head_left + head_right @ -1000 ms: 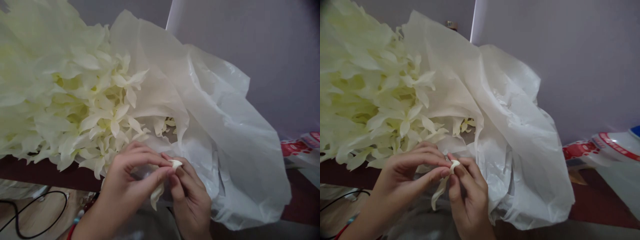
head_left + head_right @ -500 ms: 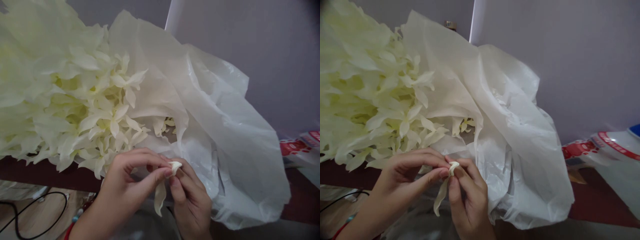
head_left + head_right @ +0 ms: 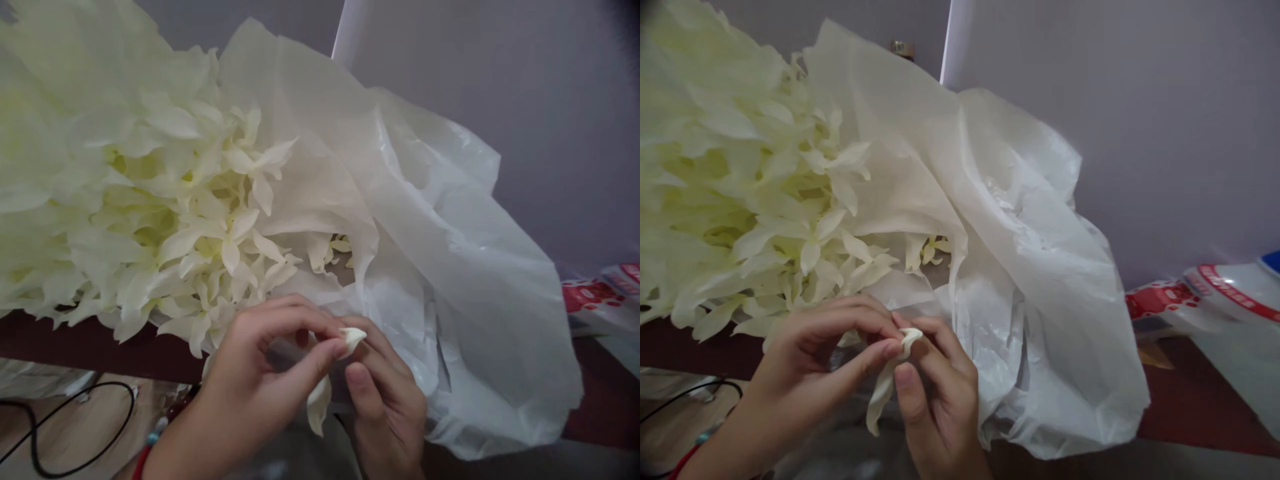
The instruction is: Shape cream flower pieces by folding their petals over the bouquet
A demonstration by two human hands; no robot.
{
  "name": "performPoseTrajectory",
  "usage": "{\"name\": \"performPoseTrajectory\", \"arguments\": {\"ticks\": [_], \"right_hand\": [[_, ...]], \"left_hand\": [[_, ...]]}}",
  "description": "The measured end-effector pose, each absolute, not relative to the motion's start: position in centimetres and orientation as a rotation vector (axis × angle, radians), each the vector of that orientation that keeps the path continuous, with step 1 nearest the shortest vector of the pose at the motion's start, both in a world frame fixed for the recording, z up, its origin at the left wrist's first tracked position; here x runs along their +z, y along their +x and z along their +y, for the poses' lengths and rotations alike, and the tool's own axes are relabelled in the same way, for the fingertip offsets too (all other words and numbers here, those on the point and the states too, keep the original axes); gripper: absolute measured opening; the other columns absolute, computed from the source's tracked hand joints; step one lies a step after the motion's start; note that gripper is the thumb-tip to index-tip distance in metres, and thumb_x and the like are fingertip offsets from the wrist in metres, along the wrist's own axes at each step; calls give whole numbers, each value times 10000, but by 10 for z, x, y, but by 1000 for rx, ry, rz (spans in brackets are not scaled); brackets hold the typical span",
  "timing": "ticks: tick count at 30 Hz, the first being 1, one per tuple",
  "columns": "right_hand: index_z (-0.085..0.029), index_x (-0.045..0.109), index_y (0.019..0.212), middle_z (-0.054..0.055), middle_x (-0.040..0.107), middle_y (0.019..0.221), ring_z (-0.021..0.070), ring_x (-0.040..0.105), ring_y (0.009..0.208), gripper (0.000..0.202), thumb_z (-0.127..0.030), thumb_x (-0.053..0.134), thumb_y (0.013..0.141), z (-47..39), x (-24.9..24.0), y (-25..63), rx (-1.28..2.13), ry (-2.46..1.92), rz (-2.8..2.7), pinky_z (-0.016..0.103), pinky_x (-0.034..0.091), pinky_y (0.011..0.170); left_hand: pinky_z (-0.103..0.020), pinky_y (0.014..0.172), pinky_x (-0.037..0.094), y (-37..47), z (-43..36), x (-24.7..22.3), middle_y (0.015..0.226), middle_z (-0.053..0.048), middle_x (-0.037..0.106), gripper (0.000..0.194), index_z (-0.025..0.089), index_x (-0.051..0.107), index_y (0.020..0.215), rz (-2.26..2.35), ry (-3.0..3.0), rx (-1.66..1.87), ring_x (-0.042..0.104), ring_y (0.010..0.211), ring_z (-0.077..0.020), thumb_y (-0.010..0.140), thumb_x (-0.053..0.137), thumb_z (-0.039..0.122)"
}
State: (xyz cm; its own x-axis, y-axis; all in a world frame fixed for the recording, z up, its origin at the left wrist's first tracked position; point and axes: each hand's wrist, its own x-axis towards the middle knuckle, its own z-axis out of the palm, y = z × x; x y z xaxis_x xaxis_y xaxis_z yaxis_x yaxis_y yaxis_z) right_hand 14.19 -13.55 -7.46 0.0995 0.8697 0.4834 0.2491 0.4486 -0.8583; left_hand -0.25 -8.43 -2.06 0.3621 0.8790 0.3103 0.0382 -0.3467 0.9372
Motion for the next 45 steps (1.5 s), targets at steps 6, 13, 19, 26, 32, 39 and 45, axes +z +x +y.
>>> {"name": "performPoseTrajectory", "arguments": {"ticks": [6,13,19,26,32,39,45], "right_hand": [[-358,782,1165,12,722,1048,172,719,993,238,-287,611,1015,-133,-76,139,542,-1109,-1308,247,595,834],[-359,797,1115,20,734,1019,178,713,945,238,-219,658,984,-135,-82,139,595,-1096,-1159,269,603,771],[-320,818,1034,41,751,980,192,709,889,190,-235,657,980,-134,-83,143,711,-1039,-1107,229,552,589],[-269,811,888,38,717,903,159,685,728,179,-233,656,969,-133,-78,142,753,-1043,-1068,204,525,506],[-311,825,937,13,740,889,167,698,799,220,-186,645,956,-132,-78,140,566,-1093,-1131,262,594,677],[-283,805,869,-11,751,820,164,717,736,248,-92,648,877,-131,-72,135,357,-1133,-1186,271,597,652],[-270,772,838,-19,742,804,165,708,748,221,-106,632,882,-132,-73,134,303,-1178,-1171,268,586,662]], "left_hand": [[-145,723,559,0,-87,-22,823,40,778,139,221,764,843,803,1773,1210,704,765,-88,861,733,86],[-169,747,564,3,-87,-28,816,8,780,104,191,768,850,790,1799,1241,721,800,-112,868,747,91],[-182,781,576,4,-87,-27,836,8,797,102,186,774,829,791,1803,1246,731,798,-114,856,762,88],[-215,801,588,4,-88,-29,858,1,798,117,197,774,862,791,1842,1235,733,813,-133,865,746,83],[-218,770,601,9,-90,-30,822,9,806,128,210,776,811,809,1750,1263,740,782,-133,826,772,83],[-187,694,585,11,-90,-29,768,10,807,140,187,761,729,860,1722,1250,750,729,-119,779,741,57],[-270,734,521,16,-94,-33,748,49,771,149,194,688,758,916,1890,1338,709,686,-109,766,703,46]]}}
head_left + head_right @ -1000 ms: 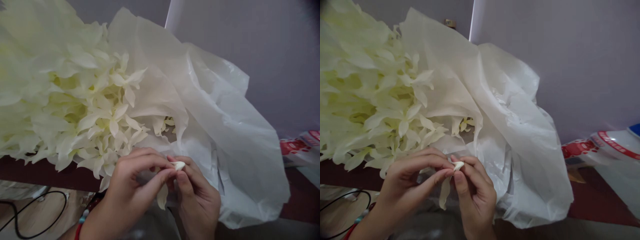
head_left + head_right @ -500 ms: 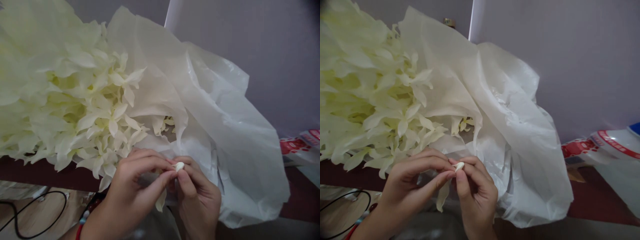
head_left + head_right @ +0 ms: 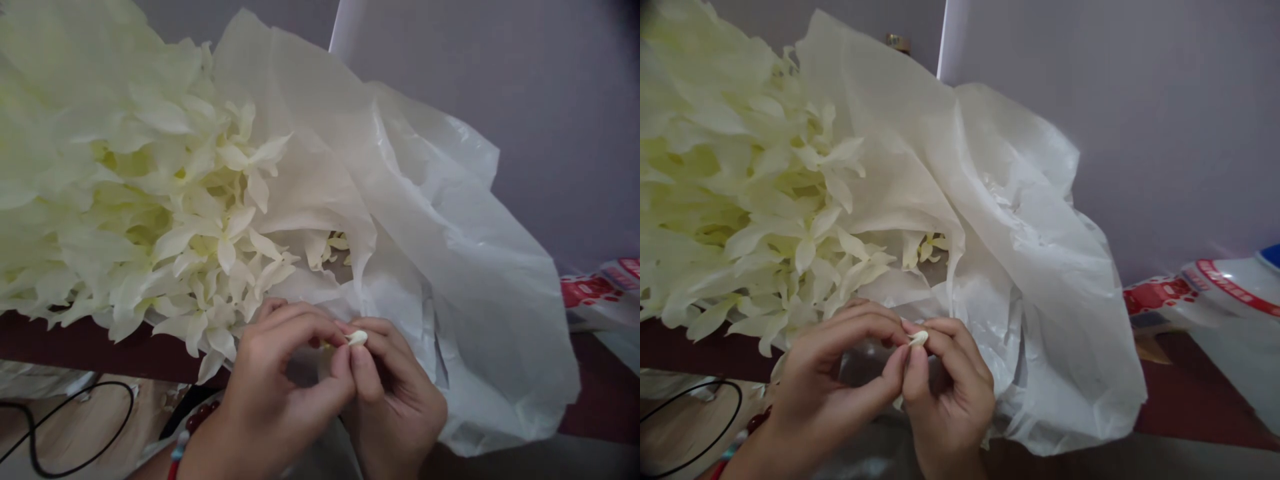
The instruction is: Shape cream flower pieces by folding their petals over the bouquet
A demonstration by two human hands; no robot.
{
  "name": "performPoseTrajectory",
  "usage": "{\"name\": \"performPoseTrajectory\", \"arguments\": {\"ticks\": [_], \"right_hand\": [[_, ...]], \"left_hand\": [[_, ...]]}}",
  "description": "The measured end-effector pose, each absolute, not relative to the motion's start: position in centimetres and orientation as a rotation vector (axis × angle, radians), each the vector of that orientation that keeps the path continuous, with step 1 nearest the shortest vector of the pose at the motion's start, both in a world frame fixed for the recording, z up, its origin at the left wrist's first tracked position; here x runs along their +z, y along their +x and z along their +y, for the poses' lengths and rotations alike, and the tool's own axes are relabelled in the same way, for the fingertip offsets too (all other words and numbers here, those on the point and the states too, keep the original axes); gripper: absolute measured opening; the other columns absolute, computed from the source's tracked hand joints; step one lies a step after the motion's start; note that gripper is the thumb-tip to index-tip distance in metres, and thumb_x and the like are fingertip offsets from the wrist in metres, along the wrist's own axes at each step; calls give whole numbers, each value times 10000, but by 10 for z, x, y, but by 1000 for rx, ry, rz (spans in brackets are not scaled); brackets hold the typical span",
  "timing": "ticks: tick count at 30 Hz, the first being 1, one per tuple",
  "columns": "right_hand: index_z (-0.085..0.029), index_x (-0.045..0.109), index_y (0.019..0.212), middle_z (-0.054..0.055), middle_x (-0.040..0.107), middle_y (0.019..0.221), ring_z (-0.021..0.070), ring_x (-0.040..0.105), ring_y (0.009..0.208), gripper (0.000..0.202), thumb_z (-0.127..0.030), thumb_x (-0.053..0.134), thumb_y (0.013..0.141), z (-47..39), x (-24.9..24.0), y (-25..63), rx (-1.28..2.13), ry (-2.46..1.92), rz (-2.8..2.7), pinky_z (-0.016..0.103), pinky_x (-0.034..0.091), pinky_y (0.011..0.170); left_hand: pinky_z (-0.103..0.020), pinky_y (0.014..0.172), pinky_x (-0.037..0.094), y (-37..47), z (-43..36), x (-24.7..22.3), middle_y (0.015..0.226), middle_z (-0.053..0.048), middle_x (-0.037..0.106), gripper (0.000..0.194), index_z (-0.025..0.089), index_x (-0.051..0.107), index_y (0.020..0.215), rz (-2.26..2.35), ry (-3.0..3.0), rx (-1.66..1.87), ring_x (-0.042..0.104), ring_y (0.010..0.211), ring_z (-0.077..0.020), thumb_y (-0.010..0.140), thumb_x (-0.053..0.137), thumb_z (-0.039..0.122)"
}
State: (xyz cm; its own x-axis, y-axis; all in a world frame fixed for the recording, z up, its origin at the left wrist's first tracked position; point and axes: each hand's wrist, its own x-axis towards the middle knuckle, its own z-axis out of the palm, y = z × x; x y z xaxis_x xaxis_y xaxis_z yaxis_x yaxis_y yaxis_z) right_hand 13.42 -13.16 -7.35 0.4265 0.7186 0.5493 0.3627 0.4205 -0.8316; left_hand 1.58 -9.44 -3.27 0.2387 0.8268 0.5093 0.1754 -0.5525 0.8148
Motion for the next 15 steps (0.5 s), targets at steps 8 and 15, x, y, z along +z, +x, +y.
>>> {"name": "performPoseTrajectory", "arguments": {"ticks": [8,15], "right_hand": [[-297,805,979,5,753,891,172,725,862,139,-229,689,943,-132,-74,139,432,-1137,-1238,257,603,733],[-261,791,910,-4,707,831,106,672,601,200,-276,616,1003,-130,-72,134,477,-1205,-1059,179,515,494]], "left_hand": [[-346,822,510,13,-95,-34,760,41,752,161,222,649,830,900,1995,1373,689,681,-134,838,652,61],[-304,753,546,11,-93,-33,756,15,697,141,207,643,811,894,1893,1438,680,738,-137,834,647,68]]}}
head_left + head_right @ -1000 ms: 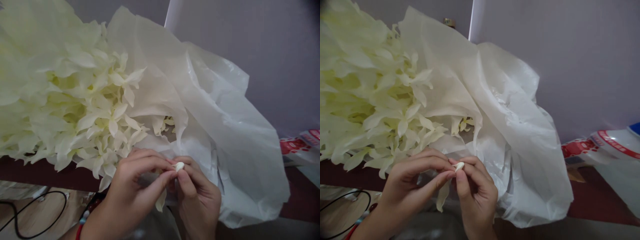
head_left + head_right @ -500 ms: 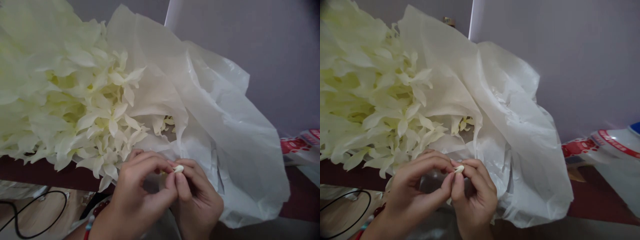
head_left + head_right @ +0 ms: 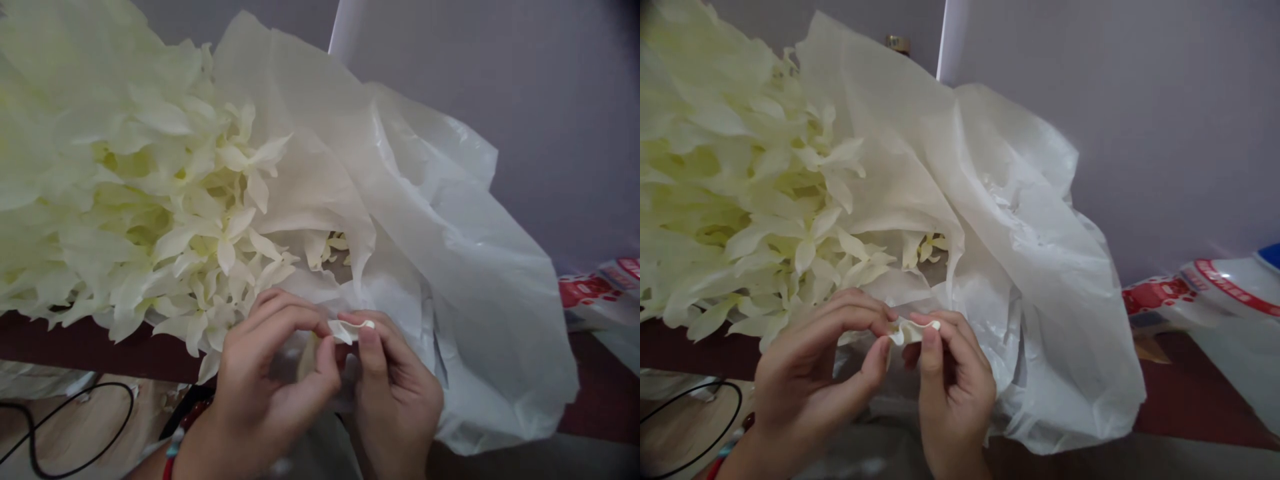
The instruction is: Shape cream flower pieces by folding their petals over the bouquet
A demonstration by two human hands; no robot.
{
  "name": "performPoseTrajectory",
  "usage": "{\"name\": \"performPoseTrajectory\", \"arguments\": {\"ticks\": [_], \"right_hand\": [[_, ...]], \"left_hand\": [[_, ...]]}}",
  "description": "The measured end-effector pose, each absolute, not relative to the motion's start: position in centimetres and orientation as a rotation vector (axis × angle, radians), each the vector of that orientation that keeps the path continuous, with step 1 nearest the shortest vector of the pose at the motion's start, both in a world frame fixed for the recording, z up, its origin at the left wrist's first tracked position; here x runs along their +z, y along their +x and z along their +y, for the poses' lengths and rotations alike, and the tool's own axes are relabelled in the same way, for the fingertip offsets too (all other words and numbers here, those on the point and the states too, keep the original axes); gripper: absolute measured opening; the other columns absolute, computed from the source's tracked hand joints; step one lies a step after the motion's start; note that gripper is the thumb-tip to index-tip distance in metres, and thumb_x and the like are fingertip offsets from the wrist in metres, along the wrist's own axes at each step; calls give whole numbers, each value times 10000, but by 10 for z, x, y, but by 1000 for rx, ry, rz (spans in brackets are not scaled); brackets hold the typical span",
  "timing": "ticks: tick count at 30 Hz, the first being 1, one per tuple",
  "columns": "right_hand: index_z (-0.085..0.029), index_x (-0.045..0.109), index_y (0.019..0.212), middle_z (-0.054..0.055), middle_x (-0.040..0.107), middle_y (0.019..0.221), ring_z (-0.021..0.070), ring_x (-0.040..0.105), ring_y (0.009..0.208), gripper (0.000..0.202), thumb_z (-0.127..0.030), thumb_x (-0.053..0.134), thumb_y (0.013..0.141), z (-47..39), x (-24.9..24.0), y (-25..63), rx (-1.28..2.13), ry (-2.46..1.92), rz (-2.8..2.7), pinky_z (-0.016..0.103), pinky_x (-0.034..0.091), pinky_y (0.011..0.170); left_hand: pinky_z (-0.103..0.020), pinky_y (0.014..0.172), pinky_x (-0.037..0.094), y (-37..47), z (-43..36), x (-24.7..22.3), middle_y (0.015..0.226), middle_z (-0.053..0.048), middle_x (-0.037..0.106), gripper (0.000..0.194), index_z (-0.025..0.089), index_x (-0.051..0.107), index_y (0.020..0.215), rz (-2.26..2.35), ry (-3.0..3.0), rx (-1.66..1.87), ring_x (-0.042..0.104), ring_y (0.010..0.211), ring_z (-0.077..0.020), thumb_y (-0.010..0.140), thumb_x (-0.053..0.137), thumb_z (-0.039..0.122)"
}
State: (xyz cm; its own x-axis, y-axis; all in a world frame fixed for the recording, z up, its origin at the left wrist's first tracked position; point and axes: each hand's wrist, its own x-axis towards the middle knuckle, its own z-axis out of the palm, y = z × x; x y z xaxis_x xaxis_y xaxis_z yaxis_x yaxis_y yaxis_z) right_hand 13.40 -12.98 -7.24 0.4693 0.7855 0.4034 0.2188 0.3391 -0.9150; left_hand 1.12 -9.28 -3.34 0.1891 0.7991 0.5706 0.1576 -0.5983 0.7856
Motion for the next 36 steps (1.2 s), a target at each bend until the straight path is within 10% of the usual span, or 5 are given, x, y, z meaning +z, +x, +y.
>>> {"name": "performPoseTrajectory", "arguments": {"ticks": [11,25,36], "right_hand": [[-220,746,972,39,788,858,155,731,652,183,-381,659,974,-126,-74,133,731,-1208,-828,228,593,586],[-239,776,910,-3,783,729,136,724,539,169,-297,870,782,-124,-70,136,1026,-1065,-619,192,610,524],[-252,785,850,-13,821,807,101,771,646,46,-281,821,856,-124,-72,134,858,-1099,-701,116,602,610]], "left_hand": [[-385,1007,558,7,-91,-34,857,-25,752,178,220,659,873,775,2135,1402,733,1001,-213,847,632,46],[-261,966,479,-4,-92,-36,978,-29,691,203,139,646,1047,826,2220,1483,593,1000,-137,876,656,29],[-309,738,536,0,-101,-34,809,-2,714,122,161,645,781,968,2428,1221,640,773,-169,874,710,115]]}}
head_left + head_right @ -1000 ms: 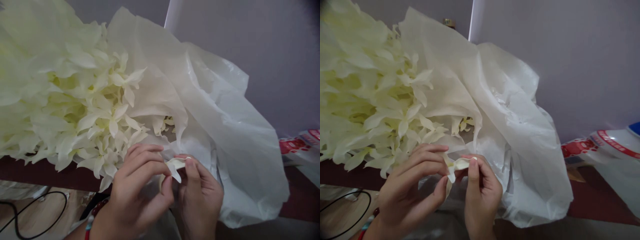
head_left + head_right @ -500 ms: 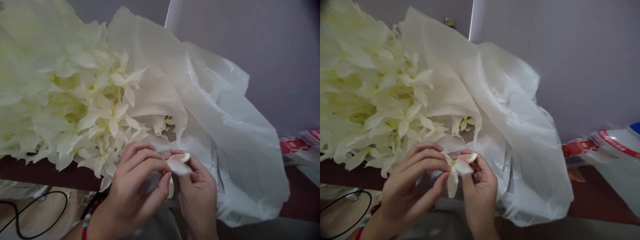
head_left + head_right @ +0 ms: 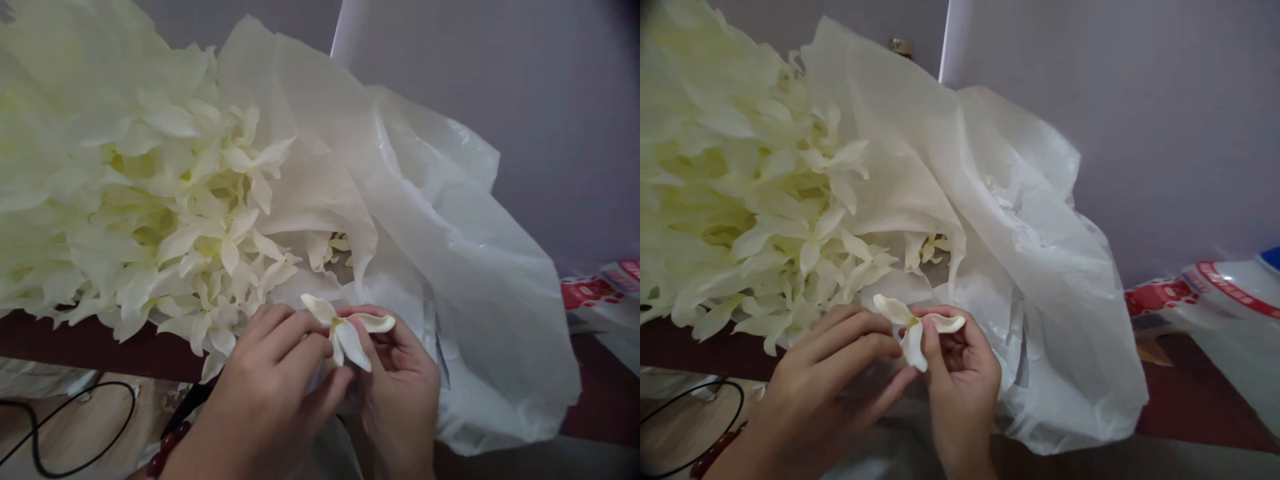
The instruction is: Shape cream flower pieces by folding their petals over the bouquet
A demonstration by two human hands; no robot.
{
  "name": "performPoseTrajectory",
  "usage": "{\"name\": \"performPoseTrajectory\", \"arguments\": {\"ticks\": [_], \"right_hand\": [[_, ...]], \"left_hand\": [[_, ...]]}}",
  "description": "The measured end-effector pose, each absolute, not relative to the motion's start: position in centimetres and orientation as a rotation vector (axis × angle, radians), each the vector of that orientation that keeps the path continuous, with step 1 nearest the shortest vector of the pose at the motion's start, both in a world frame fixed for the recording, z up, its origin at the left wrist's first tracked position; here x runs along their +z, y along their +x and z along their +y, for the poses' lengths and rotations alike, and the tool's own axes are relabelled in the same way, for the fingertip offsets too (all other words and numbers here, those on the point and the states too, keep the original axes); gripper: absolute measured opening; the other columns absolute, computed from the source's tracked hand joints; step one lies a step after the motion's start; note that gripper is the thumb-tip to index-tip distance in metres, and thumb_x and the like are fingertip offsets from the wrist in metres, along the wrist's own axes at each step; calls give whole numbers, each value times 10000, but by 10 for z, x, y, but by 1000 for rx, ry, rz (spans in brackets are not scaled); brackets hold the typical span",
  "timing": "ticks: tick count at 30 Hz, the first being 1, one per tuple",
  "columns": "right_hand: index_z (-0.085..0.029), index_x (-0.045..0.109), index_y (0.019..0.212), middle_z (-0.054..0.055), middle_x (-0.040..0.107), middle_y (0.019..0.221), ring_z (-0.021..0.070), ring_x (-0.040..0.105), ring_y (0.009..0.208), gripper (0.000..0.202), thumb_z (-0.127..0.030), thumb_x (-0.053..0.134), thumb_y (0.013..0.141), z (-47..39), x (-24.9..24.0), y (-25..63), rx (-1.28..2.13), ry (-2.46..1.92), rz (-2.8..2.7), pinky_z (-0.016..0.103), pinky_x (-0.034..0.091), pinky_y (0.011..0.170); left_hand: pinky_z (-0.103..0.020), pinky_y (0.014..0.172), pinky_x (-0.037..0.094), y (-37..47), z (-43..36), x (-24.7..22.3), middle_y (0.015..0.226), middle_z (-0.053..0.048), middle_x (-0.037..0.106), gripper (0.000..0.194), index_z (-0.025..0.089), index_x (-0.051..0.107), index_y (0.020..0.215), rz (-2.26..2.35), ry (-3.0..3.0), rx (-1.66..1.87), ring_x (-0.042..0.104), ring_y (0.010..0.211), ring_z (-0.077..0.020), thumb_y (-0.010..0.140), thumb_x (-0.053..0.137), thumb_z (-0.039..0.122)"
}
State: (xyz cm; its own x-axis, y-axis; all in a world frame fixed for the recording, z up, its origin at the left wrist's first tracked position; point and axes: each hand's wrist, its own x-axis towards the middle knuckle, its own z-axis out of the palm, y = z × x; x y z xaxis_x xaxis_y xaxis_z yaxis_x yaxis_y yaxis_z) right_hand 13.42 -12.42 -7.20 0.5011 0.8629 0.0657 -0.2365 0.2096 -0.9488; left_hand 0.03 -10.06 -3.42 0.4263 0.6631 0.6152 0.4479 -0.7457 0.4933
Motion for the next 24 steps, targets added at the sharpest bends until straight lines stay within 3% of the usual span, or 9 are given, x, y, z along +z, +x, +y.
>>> {"name": "performPoseTrajectory", "arguments": {"ticks": [3,10,19,24], "right_hand": [[-275,798,872,-25,837,861,90,780,665,9,-273,807,871,-124,-73,133,773,-1121,-757,109,611,642],[-299,796,884,-51,845,896,75,791,700,59,-248,771,902,-125,-72,133,705,-1116,-796,94,611,679],[-274,809,858,-14,839,867,101,766,645,35,-268,781,877,-124,-70,135,734,-1173,-802,119,596,578],[-284,835,876,-7,823,862,111,776,721,73,-277,763,887,-125,-72,138,791,-1147,-839,126,609,651]], "left_hand": [[-266,700,557,2,-100,-34,813,-9,724,124,154,664,786,1009,2355,1198,687,761,-154,882,639,79],[-102,726,536,-1,-98,-28,840,41,736,163,192,726,793,960,2055,1010,716,781,-58,845,673,47],[-122,742,536,-3,-96,-29,824,38,719,165,183,695,790,987,2075,966,717,791,-68,862,601,67],[-171,721,544,-4,-94,-31,802,39,716,158,185,676,803,1003,2112,938,708,767,-90,860,572,80]]}}
